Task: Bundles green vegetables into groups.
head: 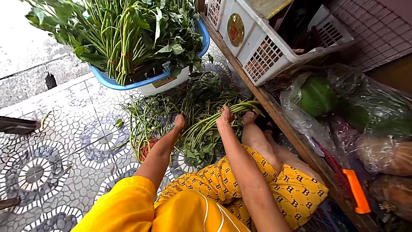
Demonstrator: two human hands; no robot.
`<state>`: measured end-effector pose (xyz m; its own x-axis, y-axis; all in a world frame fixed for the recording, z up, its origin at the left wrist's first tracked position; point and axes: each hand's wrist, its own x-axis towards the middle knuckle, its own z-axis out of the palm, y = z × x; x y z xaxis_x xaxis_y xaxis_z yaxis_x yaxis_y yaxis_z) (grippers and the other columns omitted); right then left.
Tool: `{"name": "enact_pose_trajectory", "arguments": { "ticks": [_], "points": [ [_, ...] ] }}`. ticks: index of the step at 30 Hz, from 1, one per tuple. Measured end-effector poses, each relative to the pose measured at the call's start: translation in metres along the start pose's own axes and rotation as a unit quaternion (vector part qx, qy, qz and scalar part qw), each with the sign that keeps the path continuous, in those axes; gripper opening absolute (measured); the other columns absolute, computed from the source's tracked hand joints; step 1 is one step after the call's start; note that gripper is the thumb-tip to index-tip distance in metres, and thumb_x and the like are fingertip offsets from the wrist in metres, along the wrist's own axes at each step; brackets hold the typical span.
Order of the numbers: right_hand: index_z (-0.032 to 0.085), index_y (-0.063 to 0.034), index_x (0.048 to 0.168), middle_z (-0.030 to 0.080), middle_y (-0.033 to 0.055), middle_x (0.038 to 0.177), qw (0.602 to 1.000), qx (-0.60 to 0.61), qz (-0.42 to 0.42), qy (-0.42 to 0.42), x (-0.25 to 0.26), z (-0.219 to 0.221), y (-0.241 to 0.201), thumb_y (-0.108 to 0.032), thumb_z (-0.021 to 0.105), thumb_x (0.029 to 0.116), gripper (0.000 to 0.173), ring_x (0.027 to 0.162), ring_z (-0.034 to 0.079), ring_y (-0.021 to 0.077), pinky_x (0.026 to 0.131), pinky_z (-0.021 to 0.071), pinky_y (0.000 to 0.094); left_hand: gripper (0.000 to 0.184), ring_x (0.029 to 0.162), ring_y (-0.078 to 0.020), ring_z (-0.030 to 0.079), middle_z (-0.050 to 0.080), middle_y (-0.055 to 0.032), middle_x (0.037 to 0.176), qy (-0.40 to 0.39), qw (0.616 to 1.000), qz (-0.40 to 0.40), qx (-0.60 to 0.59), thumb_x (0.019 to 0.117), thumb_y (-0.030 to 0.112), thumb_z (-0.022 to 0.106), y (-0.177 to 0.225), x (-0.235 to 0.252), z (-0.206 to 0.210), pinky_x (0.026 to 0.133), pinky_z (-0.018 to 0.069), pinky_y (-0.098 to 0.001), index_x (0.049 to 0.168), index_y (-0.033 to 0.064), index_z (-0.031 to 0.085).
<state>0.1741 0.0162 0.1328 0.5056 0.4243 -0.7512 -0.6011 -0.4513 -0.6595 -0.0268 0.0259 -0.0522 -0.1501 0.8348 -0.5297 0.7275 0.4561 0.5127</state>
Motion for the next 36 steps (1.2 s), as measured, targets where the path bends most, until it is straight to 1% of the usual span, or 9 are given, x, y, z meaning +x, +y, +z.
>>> {"name": "enact_pose_trajectory", "arguments": {
  "ticks": [1, 3, 7, 10, 12, 22, 29, 32, 36],
  "points": [
    [0.053, -0.0041, 0.133, 0.056, 0.0085, 0.117, 0.997, -0.033, 0.058, -0.026, -0.013, -0.002, -0.016, -0.016, 0.054, 0.1076, 0.028, 0.099, 0.058, 0.0168, 0.090, 0.0495, 0.0328, 0.032, 0.124, -0.0469, 0.058, 0.061, -0.0293, 0.131, -0.003, 1.000, 0.004, 0.016, 0.0996, 0.014, 0.060, 0.001, -0.001, -0.001, 0.103, 0.0452, -0.0647, 0.128, 0.0000, 0.064],
    [0.060, 0.0005, 0.114, 0.057, 0.0108, 0.097, 0.998, -0.034, -0.059, 0.012, 0.005, 0.003, 0.010, -0.012, 0.063, 0.0989, 0.020, 0.080, 0.060, 0.0182, 0.071, 0.0529, 0.0330, 0.030, 0.125, -0.0453, 0.058, 0.061, -0.0274, 0.132, -0.012, 0.997, 0.051, 0.053, 0.1019, 0.015, 0.057, 0.003, -0.002, 0.003, 0.103, 0.0458, -0.0633, 0.126, -0.0006, 0.065],
    [0.060, -0.0001, 0.111, 0.057, 0.0110, 0.091, 0.995, -0.053, -0.090, 0.007, 0.024, 0.003, 0.018, -0.012, 0.066, 0.0951, 0.020, 0.074, 0.058, 0.0197, 0.067, 0.0526, 0.0365, 0.032, 0.133, -0.0436, 0.051, 0.062, -0.0235, 0.133, -0.068, 0.952, 0.174, 0.241, 0.1035, 0.021, 0.053, 0.010, -0.008, 0.018, 0.103, 0.0467, -0.0617, 0.119, -0.0020, 0.069],
    [0.060, 0.0025, 0.115, 0.059, 0.0146, 0.092, 0.994, -0.057, -0.090, 0.010, 0.034, 0.003, 0.025, -0.011, 0.068, 0.0946, 0.025, 0.073, 0.059, 0.0223, 0.066, 0.0530, 0.0382, 0.042, 0.140, -0.0479, 0.043, 0.054, -0.0292, 0.142, -0.094, 0.933, 0.112, 0.329, 0.1012, 0.025, 0.054, 0.019, -0.019, 0.028, 0.105, 0.0430, -0.0638, 0.125, -0.0079, 0.064],
    [0.062, 0.0042, 0.105, 0.060, 0.0144, 0.089, 0.994, -0.073, -0.077, 0.006, 0.037, 0.006, 0.024, -0.011, 0.067, 0.0964, 0.018, 0.073, 0.060, 0.0214, 0.067, 0.0531, 0.0360, 0.038, 0.142, -0.0488, 0.040, 0.050, -0.0309, 0.146, -0.086, 0.929, 0.088, 0.348, 0.1002, 0.016, 0.055, 0.028, -0.023, 0.031, 0.105, 0.0432, -0.0630, 0.128, -0.0097, 0.062],
    [0.060, 0.0037, 0.098, 0.056, 0.0089, 0.080, 0.993, -0.029, -0.017, -0.110, 0.027, 0.007, 0.030, -0.001, 0.067, 0.0927, 0.010, 0.059, 0.055, 0.0126, 0.054, 0.0493, 0.0251, 0.048, 0.143, -0.0469, 0.038, 0.037, -0.0310, 0.156, -0.068, 0.907, 0.071, 0.410, 0.1008, 0.009, 0.055, 0.017, -0.024, 0.036, 0.105, 0.0467, -0.0573, 0.145, -0.0095, 0.047],
    [0.060, 0.0045, 0.102, 0.057, 0.0079, 0.078, 0.990, 0.038, -0.024, -0.134, 0.015, 0.011, 0.022, -0.005, 0.069, 0.0956, 0.015, 0.060, 0.056, 0.0120, 0.057, 0.0508, 0.0247, 0.042, 0.148, -0.0461, 0.031, 0.031, -0.0269, 0.161, -0.057, 0.963, -0.005, 0.264, 0.1059, 0.022, 0.053, 0.029, -0.030, 0.007, 0.109, 0.0417, -0.0591, 0.139, -0.0031, 0.056],
    [0.060, 0.0038, 0.100, 0.056, 0.0069, 0.076, 0.989, 0.034, -0.032, -0.139, 0.016, 0.013, 0.024, -0.005, 0.068, 0.0958, 0.013, 0.059, 0.055, 0.0115, 0.056, 0.0501, 0.0242, 0.040, 0.145, -0.0443, 0.037, 0.045, -0.0273, 0.152, -0.018, 0.950, 0.058, 0.306, 0.1035, 0.023, 0.053, 0.042, -0.039, -0.013, 0.110, 0.0399, -0.0578, 0.128, -0.0059, 0.063],
    [0.060, 0.0046, 0.106, 0.057, 0.0083, 0.080, 0.988, 0.010, -0.043, -0.151, 0.015, 0.013, 0.026, -0.005, 0.067, 0.0957, 0.015, 0.062, 0.056, 0.0125, 0.058, 0.0501, 0.0255, 0.033, 0.132, -0.0476, 0.052, 0.062, -0.0287, 0.132, 0.062, 0.925, 0.165, 0.337, 0.1031, 0.007, 0.049, 0.055, -0.067, -0.053, 0.113, 0.0334, -0.0627, 0.132, -0.0039, 0.062]
  ]
}}
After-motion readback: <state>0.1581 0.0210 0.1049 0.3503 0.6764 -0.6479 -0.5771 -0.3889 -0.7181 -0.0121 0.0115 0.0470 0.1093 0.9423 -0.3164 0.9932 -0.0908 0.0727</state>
